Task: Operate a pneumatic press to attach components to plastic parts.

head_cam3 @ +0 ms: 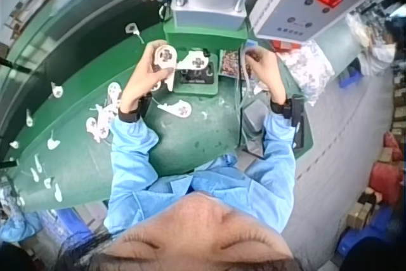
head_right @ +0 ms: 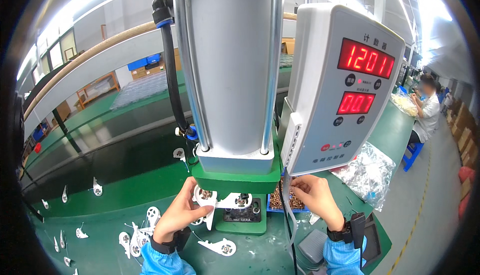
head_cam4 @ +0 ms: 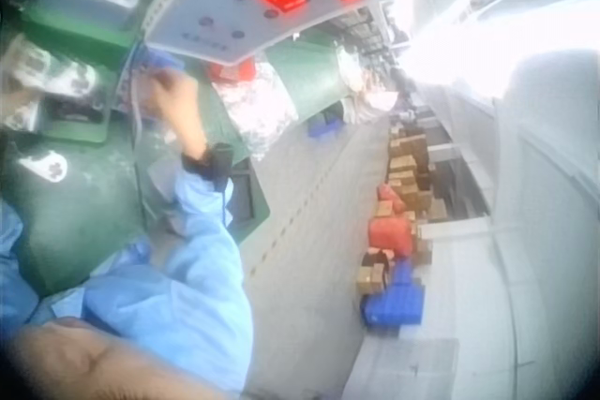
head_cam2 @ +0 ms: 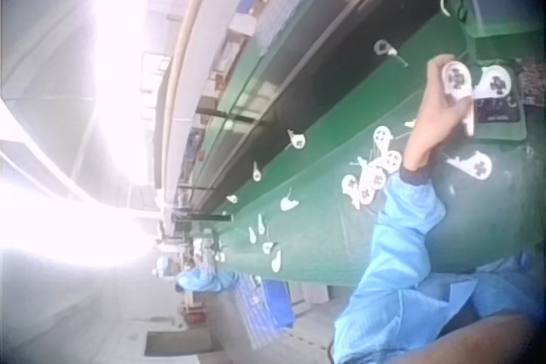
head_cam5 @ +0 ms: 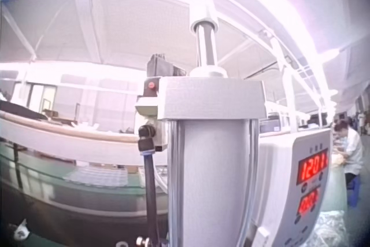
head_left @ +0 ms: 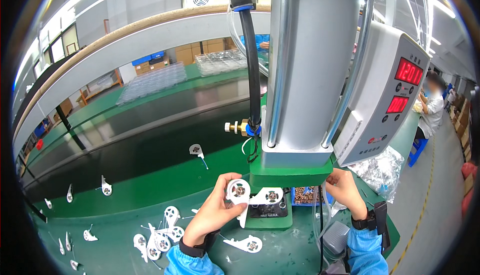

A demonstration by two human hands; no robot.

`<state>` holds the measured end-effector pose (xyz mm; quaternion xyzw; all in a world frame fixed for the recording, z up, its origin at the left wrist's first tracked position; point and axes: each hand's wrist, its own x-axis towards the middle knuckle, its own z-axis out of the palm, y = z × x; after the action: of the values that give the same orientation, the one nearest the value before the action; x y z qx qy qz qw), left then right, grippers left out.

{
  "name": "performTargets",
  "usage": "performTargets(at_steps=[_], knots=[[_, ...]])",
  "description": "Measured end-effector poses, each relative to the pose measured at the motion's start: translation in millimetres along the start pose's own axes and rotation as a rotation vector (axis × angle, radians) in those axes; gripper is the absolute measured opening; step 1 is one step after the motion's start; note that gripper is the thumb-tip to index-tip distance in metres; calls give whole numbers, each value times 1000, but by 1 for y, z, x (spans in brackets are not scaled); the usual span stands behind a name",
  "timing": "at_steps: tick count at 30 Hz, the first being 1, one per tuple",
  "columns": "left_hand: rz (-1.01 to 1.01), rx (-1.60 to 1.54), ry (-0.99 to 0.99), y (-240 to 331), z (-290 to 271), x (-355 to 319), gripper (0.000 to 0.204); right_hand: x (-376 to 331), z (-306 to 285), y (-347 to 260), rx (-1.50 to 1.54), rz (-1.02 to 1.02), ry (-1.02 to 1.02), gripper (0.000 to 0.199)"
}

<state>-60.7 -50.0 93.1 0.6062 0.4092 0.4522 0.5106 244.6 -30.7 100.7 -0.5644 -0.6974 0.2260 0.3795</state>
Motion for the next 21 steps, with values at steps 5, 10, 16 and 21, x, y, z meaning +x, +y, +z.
performTargets(at_steps=[5, 10, 16, 21], knots=[[-67, -100, -7, -13, -9, 2, 40, -5, 6, 2, 176, 5, -30, 18], [-108, -387, 159, -14, -27, -3, 43, -12, 0, -14, -81, -66, 299, 14], [-106, -470, 147, -12, -18, 4, 46, -18, 10, -29, -135, -389, 93, 17], [-217, -138, 77, -7, -11, -4, 44, 2, 51, -39, -52, -302, -275, 18]])
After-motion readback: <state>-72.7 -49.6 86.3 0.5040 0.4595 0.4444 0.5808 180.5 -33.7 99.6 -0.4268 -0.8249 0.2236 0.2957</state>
